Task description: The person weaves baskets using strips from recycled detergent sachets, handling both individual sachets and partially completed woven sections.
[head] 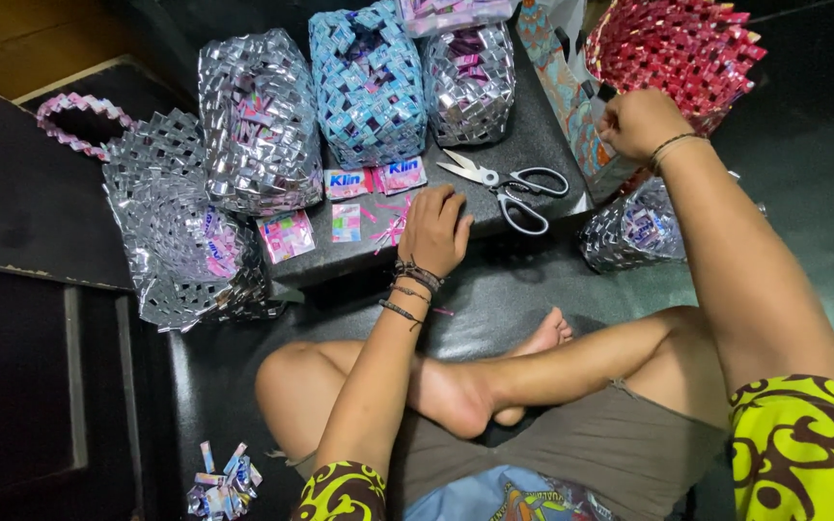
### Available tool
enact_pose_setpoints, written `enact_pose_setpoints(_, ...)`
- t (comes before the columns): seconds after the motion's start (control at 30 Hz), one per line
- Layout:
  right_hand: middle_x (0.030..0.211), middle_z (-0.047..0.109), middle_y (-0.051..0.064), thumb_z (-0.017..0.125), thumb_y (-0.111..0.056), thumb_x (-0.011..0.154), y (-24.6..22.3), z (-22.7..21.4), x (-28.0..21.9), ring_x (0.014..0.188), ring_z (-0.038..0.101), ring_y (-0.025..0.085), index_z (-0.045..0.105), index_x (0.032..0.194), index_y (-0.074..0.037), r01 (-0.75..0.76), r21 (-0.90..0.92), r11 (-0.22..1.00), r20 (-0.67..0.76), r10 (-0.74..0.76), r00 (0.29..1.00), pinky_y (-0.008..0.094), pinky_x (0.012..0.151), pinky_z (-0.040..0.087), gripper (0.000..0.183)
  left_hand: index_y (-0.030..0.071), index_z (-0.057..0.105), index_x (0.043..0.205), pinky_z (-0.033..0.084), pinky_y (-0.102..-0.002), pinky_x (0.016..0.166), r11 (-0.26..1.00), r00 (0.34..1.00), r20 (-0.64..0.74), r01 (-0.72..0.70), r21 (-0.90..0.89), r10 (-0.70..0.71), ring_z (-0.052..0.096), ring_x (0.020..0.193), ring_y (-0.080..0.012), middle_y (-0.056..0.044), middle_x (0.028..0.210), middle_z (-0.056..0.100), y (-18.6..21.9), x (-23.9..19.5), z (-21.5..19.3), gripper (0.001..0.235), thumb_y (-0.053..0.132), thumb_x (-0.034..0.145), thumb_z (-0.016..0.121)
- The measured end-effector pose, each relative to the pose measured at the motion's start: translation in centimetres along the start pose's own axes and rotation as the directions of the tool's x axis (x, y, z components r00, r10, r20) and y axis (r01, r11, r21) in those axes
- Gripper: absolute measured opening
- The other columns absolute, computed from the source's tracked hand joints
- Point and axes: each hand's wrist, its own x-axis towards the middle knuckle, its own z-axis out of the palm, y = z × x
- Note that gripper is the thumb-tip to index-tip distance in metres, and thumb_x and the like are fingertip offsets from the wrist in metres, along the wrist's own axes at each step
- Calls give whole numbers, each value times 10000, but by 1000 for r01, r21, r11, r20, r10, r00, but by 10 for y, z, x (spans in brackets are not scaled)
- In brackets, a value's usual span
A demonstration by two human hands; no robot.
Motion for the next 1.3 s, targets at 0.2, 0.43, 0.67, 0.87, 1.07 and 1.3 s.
enact_pose_setpoints(0.2, 1115, 772, 132, 620, -25, 856, -7, -15, -20, 1015, 708, 371, 761, 1172, -121, -18, 140, 990, -113, 34, 993, 501, 866, 538, 359, 27, 614, 1209, 480, -528, 990, 998, 999, 47, -9, 61, 6, 575, 1116, -397, -218, 1251, 573, 0, -1, -4, 304, 127, 940, 715)
enact_pose_setpoints(0.43, 897, 652, 105, 795, -207, 1054, -65, -35, -81, 842, 631, 300, 663, 896, -87, 207, 116, 971, -483, -127, 866, 444, 736, 464, 238, 114, 651, 1164, 429, -482, 1053, 979, 999, 21, -34, 199, 31, 593, 1212, -317, -134, 1313, 600, 17, 20, -32, 298, 107, 893, 774)
enact_pose_setpoints(0.67, 956, 747, 206, 736, -124, 875, -236, 16, -160, 969, 720, 375, 752, 1071, -34, 226, 788, 573, -8, -358, 934, 471, 800, 571, 217, 157, 714, 944, 463, -392, 895, 986, 910, -399, 150, 67, -112, 620, 991, -262, -18, 1095, 624, 0, -16, -88, 29, 175, 953, 693)
enact_pose_setpoints(0.87, 862, 750, 158, 791, -341, 823, -293, 195, -136, 893, 752, 401, 745, 922, -98, 102, 379, 920, 247, -207, 947, 508, 751, 607, 266, 153, 694, 937, 448, -359, 741, 954, 897, -342, 301, 10, -279, 613, 799, -222, 19, 906, 610, -4, -100, -101, 120, 231, 993, 622)
enact_pose_setpoints(1.07, 796, 751, 178, 770, -308, 827, -309, 252, -118, 844, 762, 410, 772, 846, -89, -12, 244, 970, 242, -49, 969, 500, 699, 617, 220, 106, 693, 970, 507, -327, 623, 894, 847, -286, 432, -120, -448, 613, 648, -231, -22, 813, 630, -18, -130, -101, 54, 128, 963, 645)
enact_pose_setpoints(1.3, 791, 754, 244, 694, -198, 894, -313, 241, -92, 838, 755, 437, 793, 860, 13, -21, 249, 968, 133, -13, 991, 515, 725, 617, 235, 101, 702, 960, 519, -331, 581, 859, 843, -181, 473, -198, -506, 614, 614, -227, -35, 710, 585, -17, -132, -91, 68, 148, 953, 654)
